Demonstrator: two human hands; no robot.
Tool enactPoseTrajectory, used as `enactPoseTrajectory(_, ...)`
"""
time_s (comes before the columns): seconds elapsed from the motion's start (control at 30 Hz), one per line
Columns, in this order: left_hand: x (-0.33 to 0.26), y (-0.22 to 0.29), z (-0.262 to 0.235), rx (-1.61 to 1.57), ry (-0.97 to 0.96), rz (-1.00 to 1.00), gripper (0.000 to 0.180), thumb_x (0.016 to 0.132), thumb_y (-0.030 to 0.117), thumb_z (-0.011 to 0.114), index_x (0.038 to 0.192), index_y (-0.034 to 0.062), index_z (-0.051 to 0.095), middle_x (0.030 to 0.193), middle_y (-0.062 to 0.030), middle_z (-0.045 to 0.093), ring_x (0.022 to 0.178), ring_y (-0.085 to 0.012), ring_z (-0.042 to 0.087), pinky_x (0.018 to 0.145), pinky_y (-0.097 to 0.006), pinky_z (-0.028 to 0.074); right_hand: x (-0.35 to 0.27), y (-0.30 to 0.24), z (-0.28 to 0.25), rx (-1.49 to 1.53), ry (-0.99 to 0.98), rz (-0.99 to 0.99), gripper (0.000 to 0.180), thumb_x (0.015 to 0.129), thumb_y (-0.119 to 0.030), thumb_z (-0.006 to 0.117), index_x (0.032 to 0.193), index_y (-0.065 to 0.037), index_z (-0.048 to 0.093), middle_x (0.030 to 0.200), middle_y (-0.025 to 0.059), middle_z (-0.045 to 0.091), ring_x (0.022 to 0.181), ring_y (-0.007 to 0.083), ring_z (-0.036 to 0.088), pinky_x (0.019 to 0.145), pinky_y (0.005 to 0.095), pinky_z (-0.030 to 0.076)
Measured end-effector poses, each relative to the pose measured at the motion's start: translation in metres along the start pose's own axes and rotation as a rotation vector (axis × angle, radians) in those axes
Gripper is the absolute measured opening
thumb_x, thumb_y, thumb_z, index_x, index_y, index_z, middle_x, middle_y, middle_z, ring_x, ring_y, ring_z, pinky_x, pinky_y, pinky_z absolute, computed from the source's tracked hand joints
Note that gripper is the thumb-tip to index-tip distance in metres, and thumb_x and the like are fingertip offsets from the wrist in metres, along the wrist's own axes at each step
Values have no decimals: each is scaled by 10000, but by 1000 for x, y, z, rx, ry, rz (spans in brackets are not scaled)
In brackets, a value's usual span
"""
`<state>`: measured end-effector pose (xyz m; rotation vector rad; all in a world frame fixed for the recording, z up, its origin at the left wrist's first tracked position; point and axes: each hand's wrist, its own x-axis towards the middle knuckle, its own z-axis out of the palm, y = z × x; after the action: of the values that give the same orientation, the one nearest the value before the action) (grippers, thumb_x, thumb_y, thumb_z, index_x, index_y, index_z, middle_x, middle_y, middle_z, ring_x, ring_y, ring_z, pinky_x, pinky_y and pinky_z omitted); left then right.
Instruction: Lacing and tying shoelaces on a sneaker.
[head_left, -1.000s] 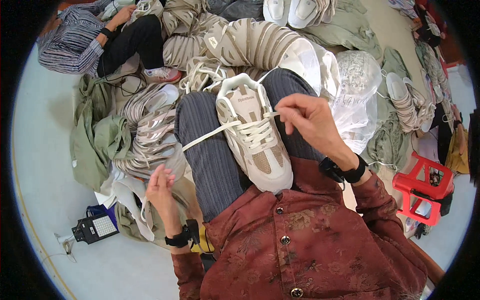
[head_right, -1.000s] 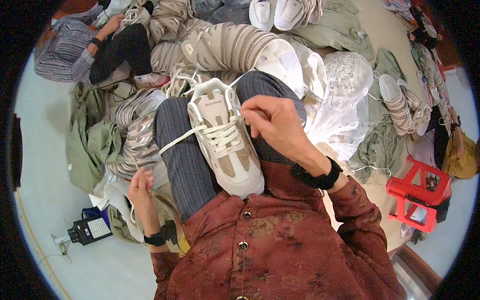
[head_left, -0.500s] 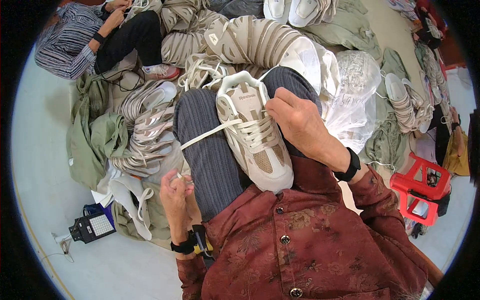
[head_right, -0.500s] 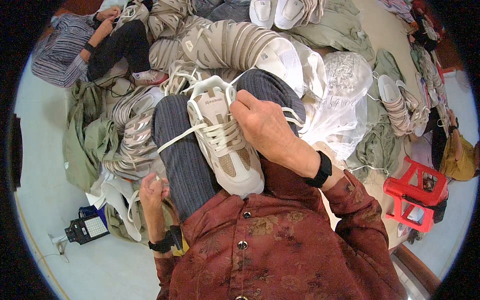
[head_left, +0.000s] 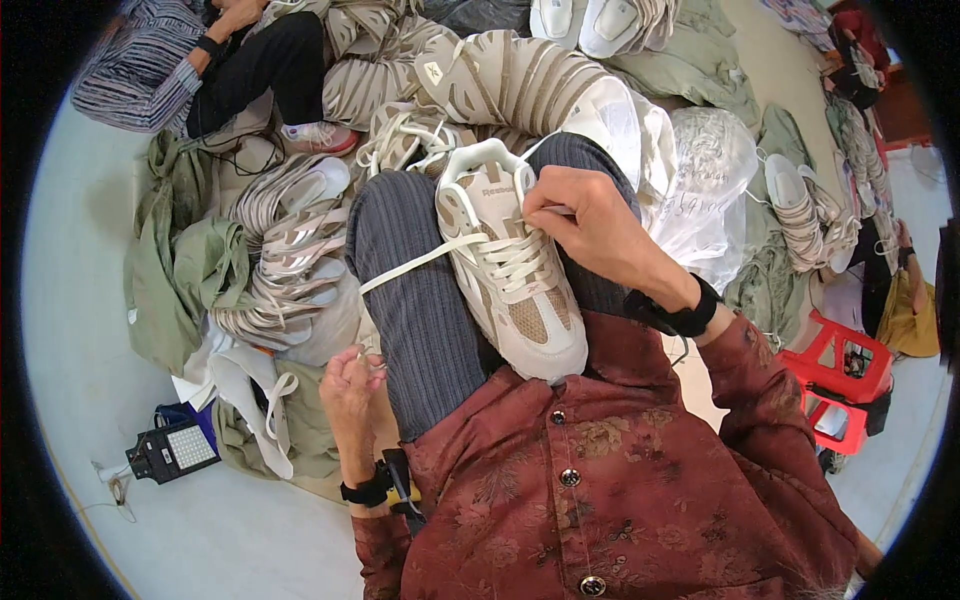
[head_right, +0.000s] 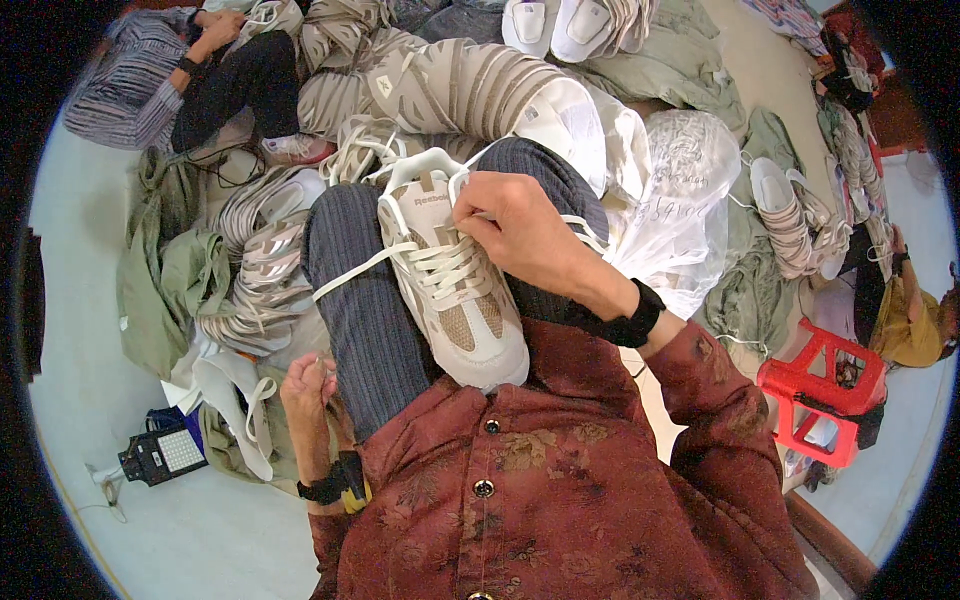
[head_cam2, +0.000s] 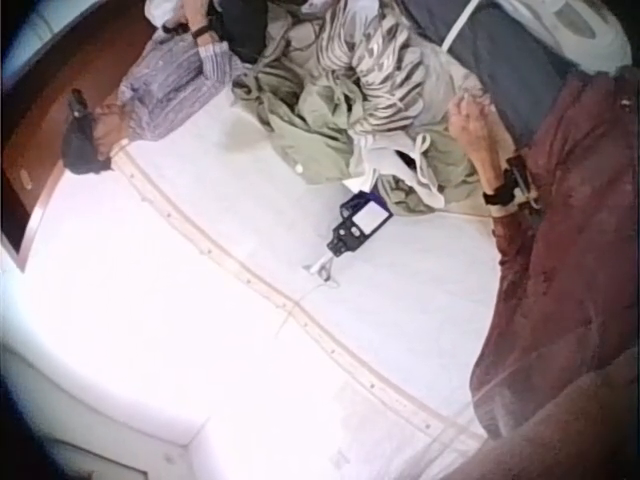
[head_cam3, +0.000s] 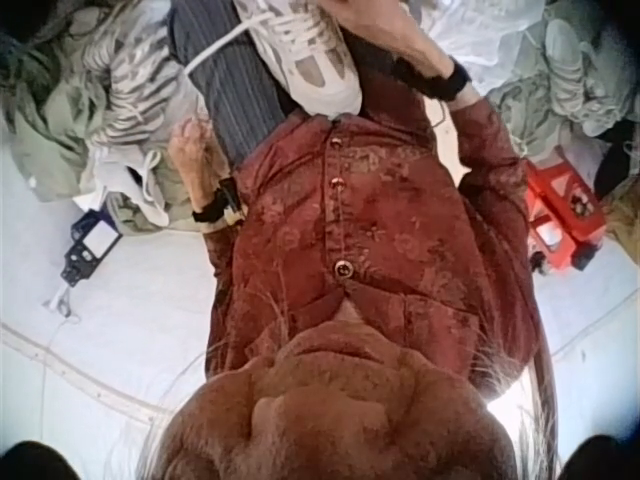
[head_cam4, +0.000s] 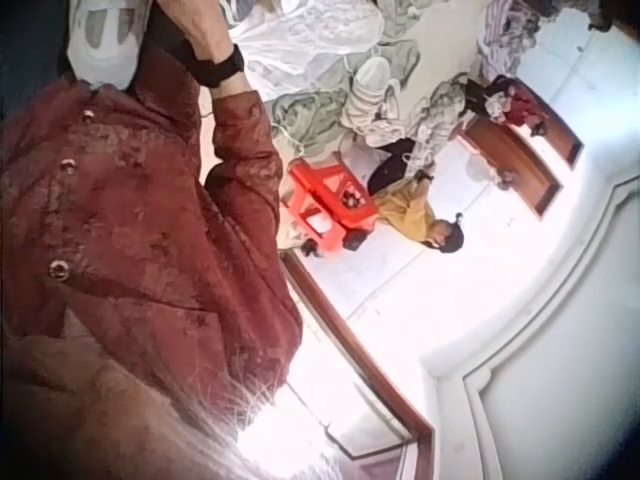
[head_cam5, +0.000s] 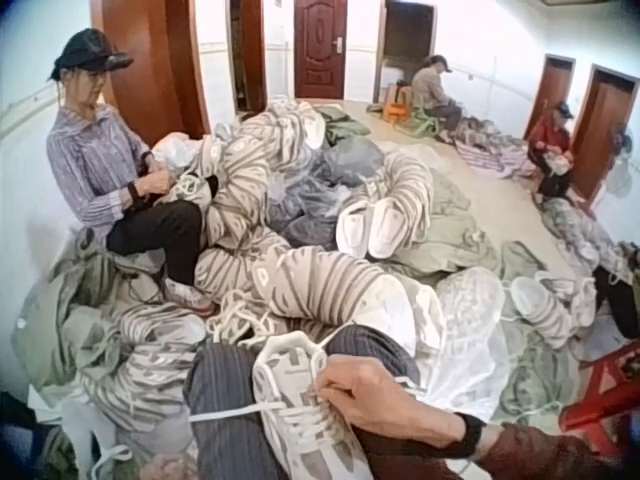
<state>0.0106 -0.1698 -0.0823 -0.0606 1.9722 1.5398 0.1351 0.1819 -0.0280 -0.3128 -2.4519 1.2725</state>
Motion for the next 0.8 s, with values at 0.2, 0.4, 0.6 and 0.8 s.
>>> enactPoseTrajectory(0.2,3,-3,-1,-74,-47,-30,317,976,129,586,1247,-28,534,932,-71,658,727,-63,576,657,-163,466,-7,15,14,580,-66,416,104,857,-41,670,881,60,677,750,32,626,729,48,549,648,240,461)
enactPoseTrajectory(0.4,3,3,2,-71,-33,-55,346,974,98,573,1287,-37,510,927,-88,662,735,-77,586,669,-174,466,-10,-3,8,150,37,164,72,840,-4,637,854,50,683,767,106,638,716,207,624,654,316,492)
enactPoseTrajectory(0.6,2,1,-1,-21,-42,-68,341,974,101,577,1283,-32,520,932,-81,659,721,-78,584,651,-179,467,-9,-11,18,-137,150,-67,118,834,64,584,907,28,670,804,160,620,729,359,616,647,396,498)
enactPoseTrajectory(0.8,2,1,-4,-93,-48,-38,361,975,122,593,1297,-22,518,950,-89,667,731,-83,610,663,-177,483,-1,-17,18,93,79,32,109,833,46,611,925,16,660,820,158,648,717,339,641,645,385,510)
